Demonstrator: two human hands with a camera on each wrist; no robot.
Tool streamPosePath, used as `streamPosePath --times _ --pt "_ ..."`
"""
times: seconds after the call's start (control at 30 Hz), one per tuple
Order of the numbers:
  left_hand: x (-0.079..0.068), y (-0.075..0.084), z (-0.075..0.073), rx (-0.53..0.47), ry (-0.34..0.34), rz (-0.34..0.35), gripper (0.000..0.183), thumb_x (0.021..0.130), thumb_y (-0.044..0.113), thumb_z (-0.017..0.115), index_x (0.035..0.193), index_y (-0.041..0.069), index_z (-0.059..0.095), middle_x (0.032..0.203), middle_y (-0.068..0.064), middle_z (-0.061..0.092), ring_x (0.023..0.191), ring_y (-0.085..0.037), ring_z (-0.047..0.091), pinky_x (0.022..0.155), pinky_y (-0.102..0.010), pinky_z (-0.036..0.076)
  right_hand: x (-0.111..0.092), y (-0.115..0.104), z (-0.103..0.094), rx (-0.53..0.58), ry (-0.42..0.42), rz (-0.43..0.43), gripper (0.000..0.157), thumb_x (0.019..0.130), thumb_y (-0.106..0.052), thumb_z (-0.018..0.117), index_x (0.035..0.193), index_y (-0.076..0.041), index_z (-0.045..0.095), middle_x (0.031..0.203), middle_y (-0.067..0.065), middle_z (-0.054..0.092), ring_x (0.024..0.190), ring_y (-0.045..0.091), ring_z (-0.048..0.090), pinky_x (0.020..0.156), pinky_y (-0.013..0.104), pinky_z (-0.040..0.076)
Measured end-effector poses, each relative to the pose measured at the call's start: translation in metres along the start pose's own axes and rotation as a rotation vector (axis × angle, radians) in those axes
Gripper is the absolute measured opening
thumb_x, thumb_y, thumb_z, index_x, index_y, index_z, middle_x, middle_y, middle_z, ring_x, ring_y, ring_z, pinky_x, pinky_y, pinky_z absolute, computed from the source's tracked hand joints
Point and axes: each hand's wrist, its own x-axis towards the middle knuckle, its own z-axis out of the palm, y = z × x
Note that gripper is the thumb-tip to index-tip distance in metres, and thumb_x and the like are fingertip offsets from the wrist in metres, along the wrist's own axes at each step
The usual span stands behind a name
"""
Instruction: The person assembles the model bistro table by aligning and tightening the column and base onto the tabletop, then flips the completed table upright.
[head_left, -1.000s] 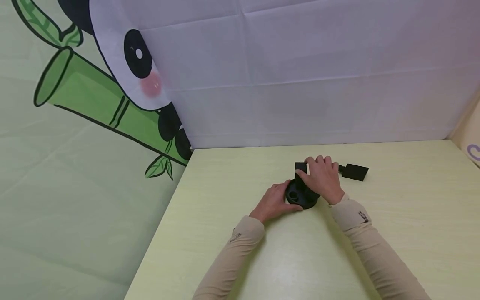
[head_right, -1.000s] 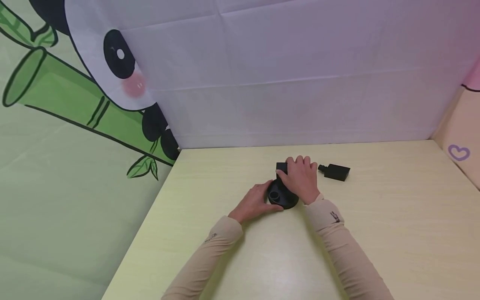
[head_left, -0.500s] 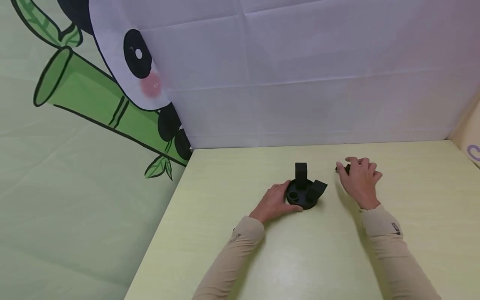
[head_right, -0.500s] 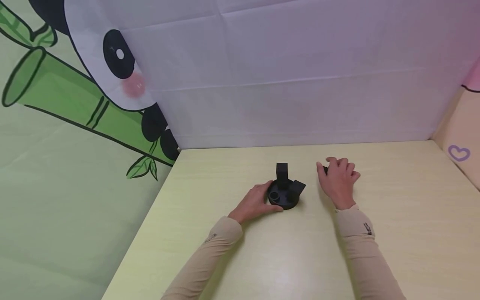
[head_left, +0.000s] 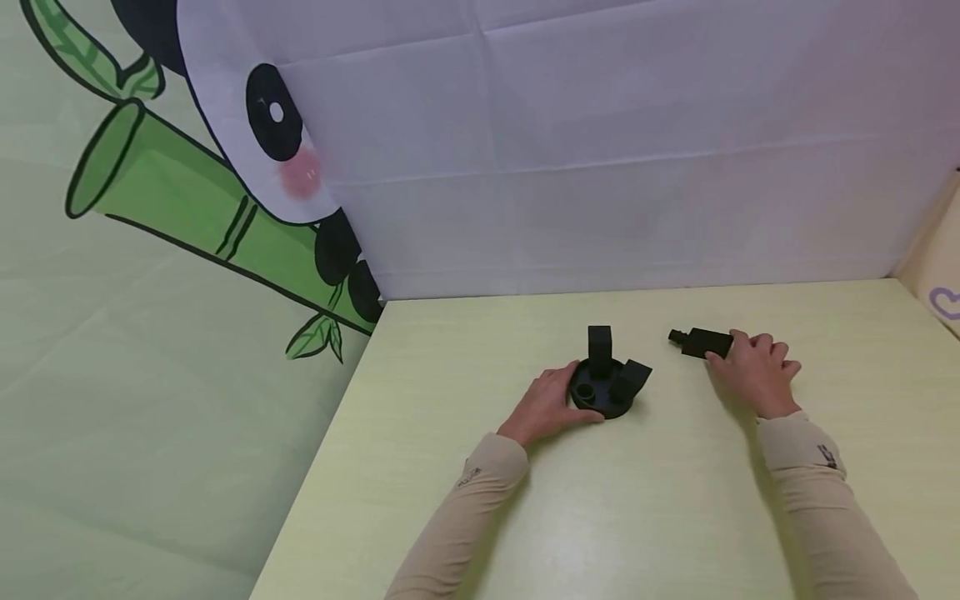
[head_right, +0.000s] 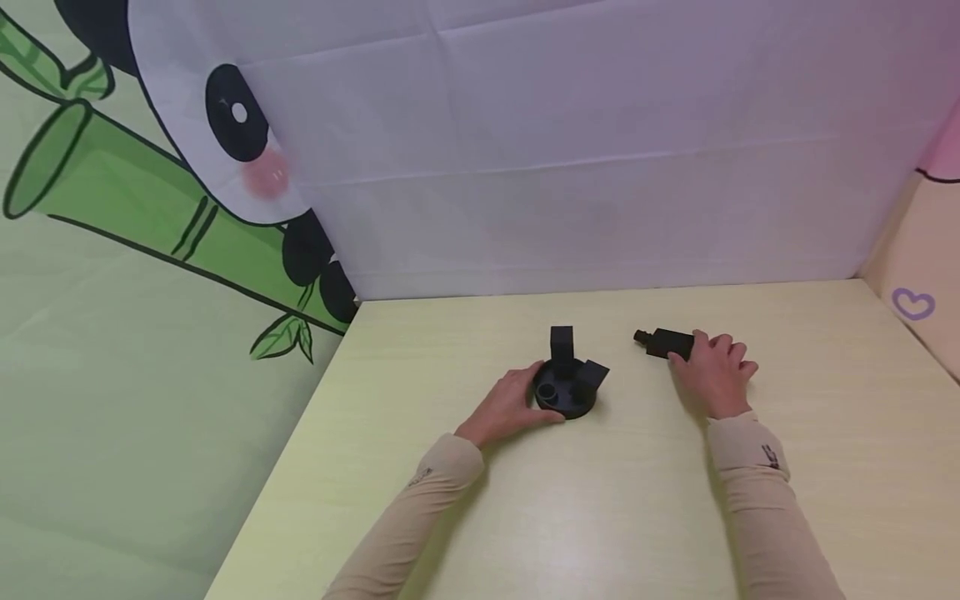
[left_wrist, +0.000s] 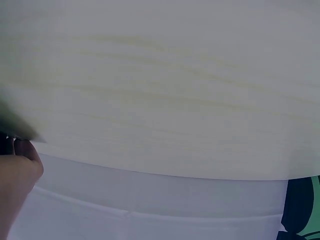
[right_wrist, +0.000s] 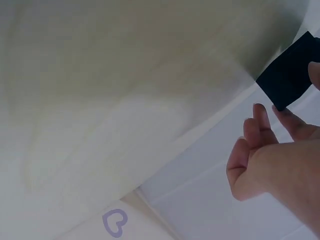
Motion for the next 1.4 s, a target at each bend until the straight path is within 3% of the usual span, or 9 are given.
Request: streamPosePath --times 0.2,0.4,0.57,0.7,0.83,1.0,1.1,1.23,1.4 --pt "-0.006 -0.003 0.001 -0.002 -0.009 0.007 0.093 0.084 0.056 0.083 0.156 0.012 0.044 0.141 -0.006 0.060 0.132 -0.023 0.053 0.110 -0.035 0.040 -0.010 0.001 0.005 -0.004 0.030 -0.006 0.054 0.105 -0.027 0.056 0.130 0.018 0.040 0.125 0.049 0.031 0.115 0.067 0.023 0.084 0.073 0.019" --pt "-0.011 -0.007 0.002 0.007 -0.014 0.008 0.094 0.084 0.056 0.082 0.157 0.011 0.043 0.143 -0.008 0.060 0.132 -0.024 0.053 0.110 -0.035 0.041 -0.019 -0.003 0.008 0.014 0.100 -0.022 0.054 0.103 -0.035 0.059 0.121 0.015 0.047 0.122 0.044 0.035 0.108 0.061 0.027 0.080 0.069 0.021" --pt "-0.007 -0.006 0.002 0.012 -0.012 0.001 0.096 0.084 0.057 0.082 0.157 0.010 0.042 0.144 -0.009 0.059 0.132 -0.024 0.052 0.110 -0.035 0.041 -0.018 -0.015 0.001 0.092 0.168 -0.063 0.056 0.103 -0.040 0.058 0.121 0.012 0.053 0.123 0.039 0.038 0.109 0.058 0.030 0.080 0.069 0.019" --pt "-0.006 -0.006 0.003 0.013 -0.013 -0.007 0.096 0.084 0.057 0.082 0.157 0.010 0.042 0.144 -0.009 0.059 0.133 -0.025 0.052 0.110 -0.036 0.041 -0.015 -0.037 -0.010 0.169 0.233 -0.159 0.053 0.102 -0.039 0.061 0.119 0.010 0.056 0.122 0.035 0.042 0.111 0.056 0.033 0.083 0.071 0.019" --pt "-0.004 -0.005 0.002 0.003 -0.015 -0.020 0.097 0.083 0.058 0.082 0.158 0.011 0.041 0.145 -0.008 0.058 0.134 -0.024 0.051 0.111 -0.036 0.041 -0.013 -0.067 -0.023 0.223 0.241 -0.332 0.044 0.098 -0.029 0.070 0.116 0.010 0.059 0.118 0.031 0.046 0.111 0.055 0.035 0.088 0.073 0.020" --pt "-0.002 -0.005 0.003 -0.016 -0.004 -0.010 0.095 0.083 0.058 0.083 0.156 0.012 0.043 0.142 -0.007 0.060 0.132 -0.024 0.052 0.110 -0.036 0.041 -0.017 -0.103 -0.029 0.209 0.201 -0.576 0.032 0.087 -0.012 0.081 0.107 0.005 0.063 0.110 0.023 0.052 0.102 0.045 0.040 0.085 0.061 0.029" --pt "-0.001 -0.006 0.003 -0.023 0.001 0.002 0.093 0.083 0.057 0.083 0.155 0.012 0.045 0.140 -0.006 0.061 0.129 -0.023 0.053 0.109 -0.036 0.042 -0.021 -0.119 -0.026 0.164 0.132 -0.660 0.029 0.085 -0.011 0.082 0.105 0.001 0.064 0.107 0.019 0.054 0.100 0.041 0.043 0.083 0.058 0.033" --pt "-0.002 -0.005 0.002 -0.032 -0.003 -0.001 0.094 0.083 0.057 0.082 0.156 0.012 0.043 0.141 -0.006 0.060 0.130 -0.024 0.053 0.109 -0.038 0.042 -0.024 -0.134 -0.016 0.085 0.009 -0.660 0.027 0.090 -0.019 0.079 0.105 -0.002 0.065 0.109 0.016 0.054 0.102 0.041 0.045 0.083 0.058 0.037" --pt "-0.004 -0.004 0.002 -0.048 -0.005 0.000 0.089 0.084 0.057 0.082 0.154 0.015 0.045 0.140 -0.004 0.060 0.130 -0.023 0.053 0.109 -0.039 0.042 -0.022 -0.142 0.000 -0.024 -0.117 -0.589 0.026 0.093 -0.027 0.075 0.104 -0.005 0.066 0.114 0.017 0.053 0.107 0.041 0.044 0.087 0.059 0.039"
